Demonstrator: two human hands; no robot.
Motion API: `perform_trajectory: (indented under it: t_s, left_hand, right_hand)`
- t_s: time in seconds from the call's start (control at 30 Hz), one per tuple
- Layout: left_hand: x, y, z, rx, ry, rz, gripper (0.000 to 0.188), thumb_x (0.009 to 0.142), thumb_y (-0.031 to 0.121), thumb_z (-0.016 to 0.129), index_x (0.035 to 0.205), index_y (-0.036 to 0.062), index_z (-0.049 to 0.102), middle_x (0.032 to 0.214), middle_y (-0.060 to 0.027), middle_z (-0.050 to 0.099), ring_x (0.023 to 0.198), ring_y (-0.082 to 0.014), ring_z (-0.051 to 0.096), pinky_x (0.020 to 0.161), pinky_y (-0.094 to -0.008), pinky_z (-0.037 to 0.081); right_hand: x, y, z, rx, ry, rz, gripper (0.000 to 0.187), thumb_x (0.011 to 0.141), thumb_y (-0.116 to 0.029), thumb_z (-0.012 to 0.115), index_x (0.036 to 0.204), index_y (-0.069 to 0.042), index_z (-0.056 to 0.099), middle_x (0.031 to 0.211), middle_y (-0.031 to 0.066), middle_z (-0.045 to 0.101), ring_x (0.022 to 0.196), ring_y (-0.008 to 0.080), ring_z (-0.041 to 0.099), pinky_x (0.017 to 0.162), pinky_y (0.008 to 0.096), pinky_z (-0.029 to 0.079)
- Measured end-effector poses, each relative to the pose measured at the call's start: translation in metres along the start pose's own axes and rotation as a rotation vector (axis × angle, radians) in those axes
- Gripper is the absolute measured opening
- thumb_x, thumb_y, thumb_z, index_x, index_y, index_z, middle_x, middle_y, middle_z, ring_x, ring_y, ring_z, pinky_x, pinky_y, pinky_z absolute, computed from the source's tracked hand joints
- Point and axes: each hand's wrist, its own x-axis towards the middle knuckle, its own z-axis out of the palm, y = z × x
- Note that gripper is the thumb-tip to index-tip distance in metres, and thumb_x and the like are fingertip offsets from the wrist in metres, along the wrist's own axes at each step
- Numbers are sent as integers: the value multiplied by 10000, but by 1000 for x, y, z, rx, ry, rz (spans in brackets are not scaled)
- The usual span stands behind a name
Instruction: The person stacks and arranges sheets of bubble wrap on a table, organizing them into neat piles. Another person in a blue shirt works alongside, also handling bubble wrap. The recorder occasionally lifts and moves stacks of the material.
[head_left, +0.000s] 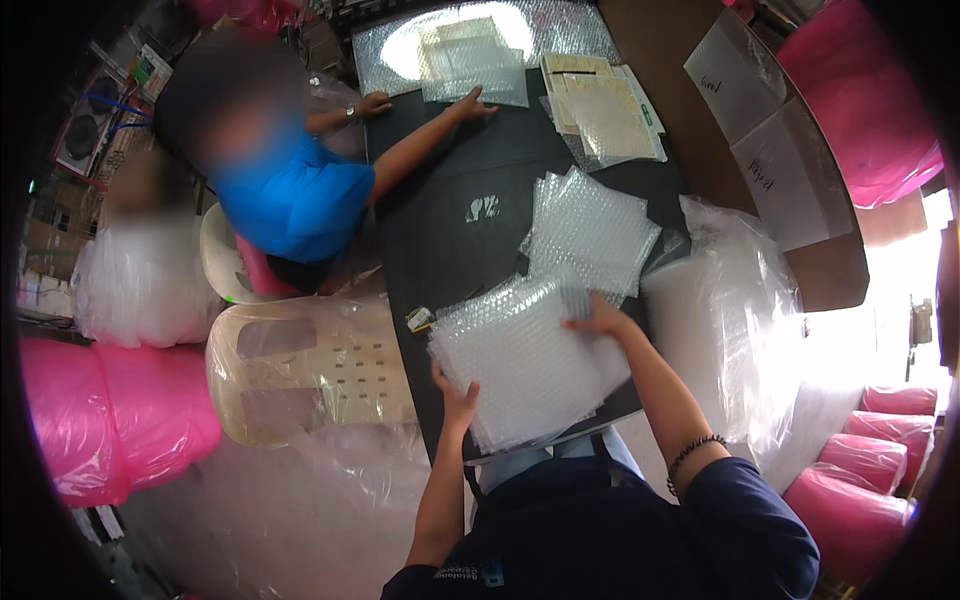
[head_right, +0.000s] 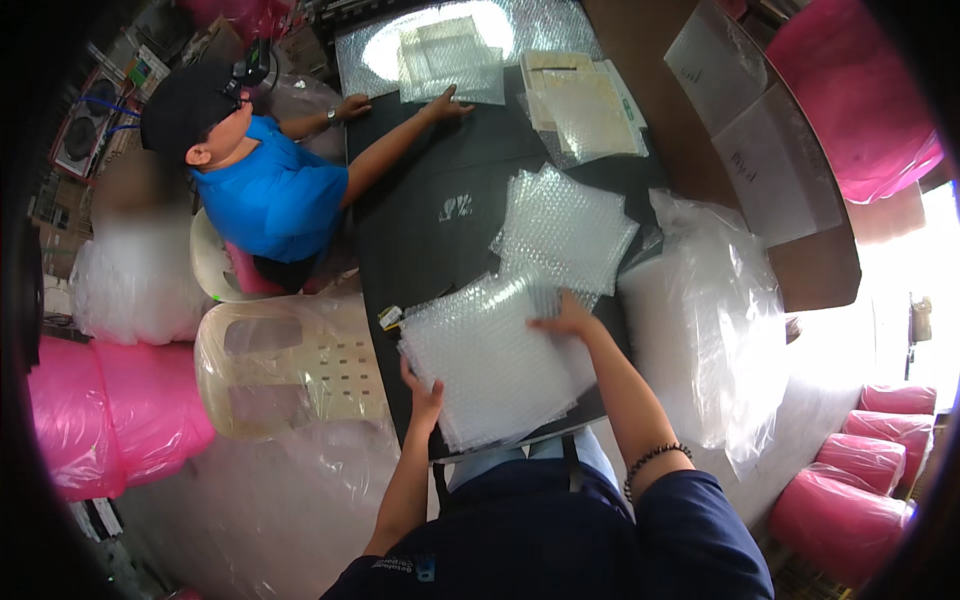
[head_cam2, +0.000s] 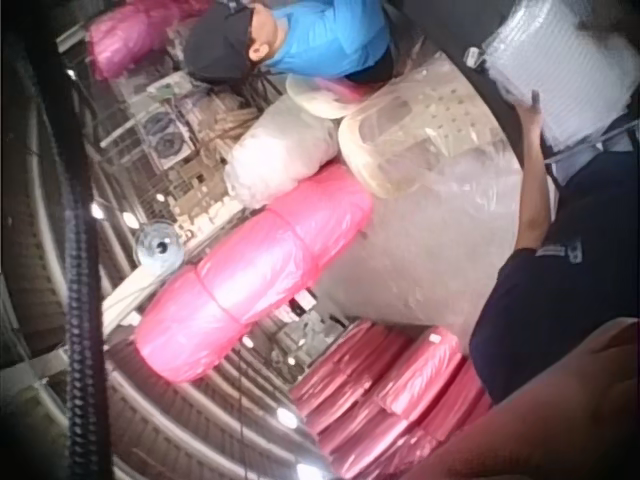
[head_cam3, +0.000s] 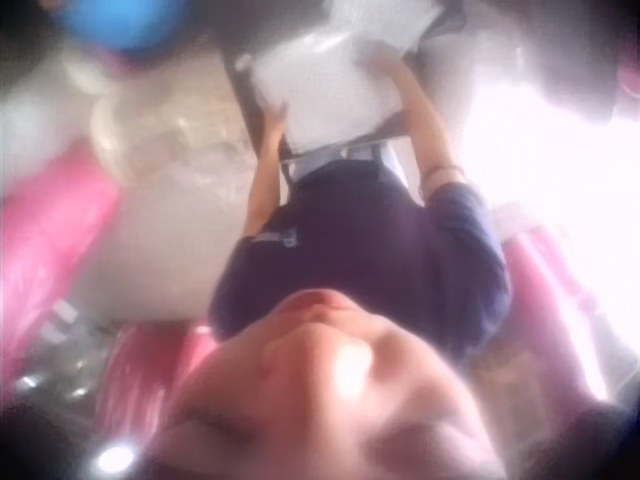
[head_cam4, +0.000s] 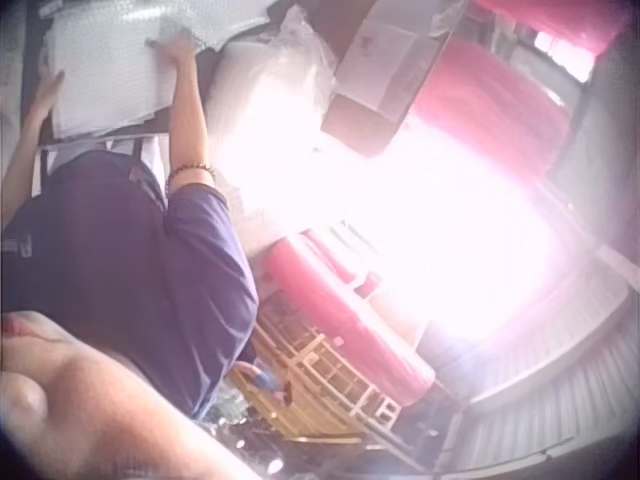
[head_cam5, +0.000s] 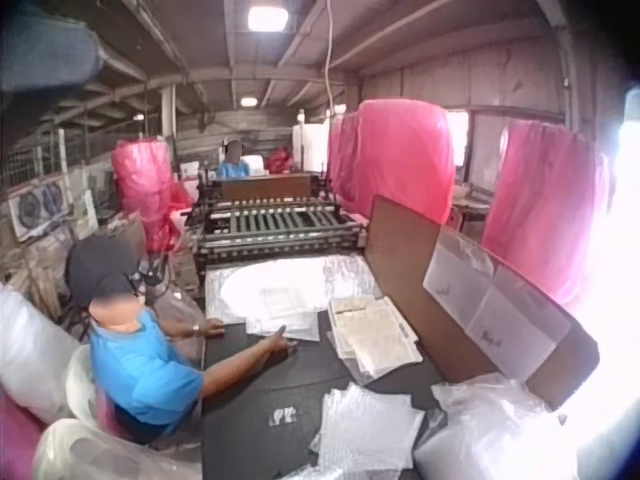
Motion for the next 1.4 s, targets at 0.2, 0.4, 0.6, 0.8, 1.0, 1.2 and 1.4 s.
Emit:
perform_trajectory:
  t_s: [0.2, 0.4, 0.6, 0.8, 1.0, 1.2, 1.4]
  left_hand:
    - [-19, 48, 15, -337, 89, -284, 1216, 624, 348, 813, 1411, 97, -79, 1397, -208, 230, 1261, -292, 304, 1038, -404, 263]
    - [-11, 92, 1, -331, -229, -73, 778, 588, 203, 834, 1214, 0, 419, 1159, -130, 526, 1070, -225, 509, 915, -334, 405]
    - [-8, 76, -32, 358, -387, 617, 550, 719, 335, 719, 1144, 41, 530, 1144, -100, 558, 1064, -236, 525, 966, -387, 360]
    - [11, 47, -5, 466, -354, 548, 397, 697, 326, 740, 994, 81, 641, 1049, -106, 618, 1006, -283, 566, 976, -431, 345]
    - [8, 70, 4, 245, -417, 389, 628, 667, 223, 781, 1183, 37, 474, 1101, -92, 594, 1006, -231, 580, 905, -369, 433]
    - [-1, 60, 7, 5, -403, 355, 577, 761, 149, 683, 1239, 8, 392, 1127, -125, 567, 1033, -218, 560, 868, -341, 459]
    - [-5, 40, 5, -5, -303, 260, 466, 854, 165, 552, 1261, 19, 378, 1171, -118, 537, 1067, -201, 534, 879, -338, 451]
  right_hand:
    - [-45, -20, 66, -71, 140, 384, 1145, 540, -570, 783, 1357, 27, 246, 1302, 230, 416, 1122, 336, 493, 910, 439, 421]
    - [-67, -1, 17, 774, -150, 4, 1001, 558, -463, 812, 1316, -13, 339, 1219, 126, 498, 1120, 263, 478, 953, 357, 370]
    - [-160, -29, -31, 148, 284, -357, 983, 537, -262, 799, 1364, -87, 296, 1366, 184, 297, 1239, 381, 290, 1035, 449, 242]
    - [-162, -19, 42, 293, 1149, -5, 805, 700, -71, 658, 1383, -27, 235, 1393, 217, 294, 1299, 378, 252, 1072, 437, 187]
    - [-200, -72, 58, -467, 684, -696, 626, 734, -62, 591, 1325, -146, 404, 1336, 46, 436, 1305, 265, 310, 1087, 479, 115]
    - [-209, -71, 76, -458, 590, -719, 652, 704, -140, 651, 1313, -128, 416, 1243, 44, 520, 1237, 260, 388, 1080, 512, 82]
    - [-218, -89, 76, -498, 599, -518, 702, 693, -170, 644, 1340, -115, 379, 958, 44, 540, 958, 230, 470, 1018, 517, 174]
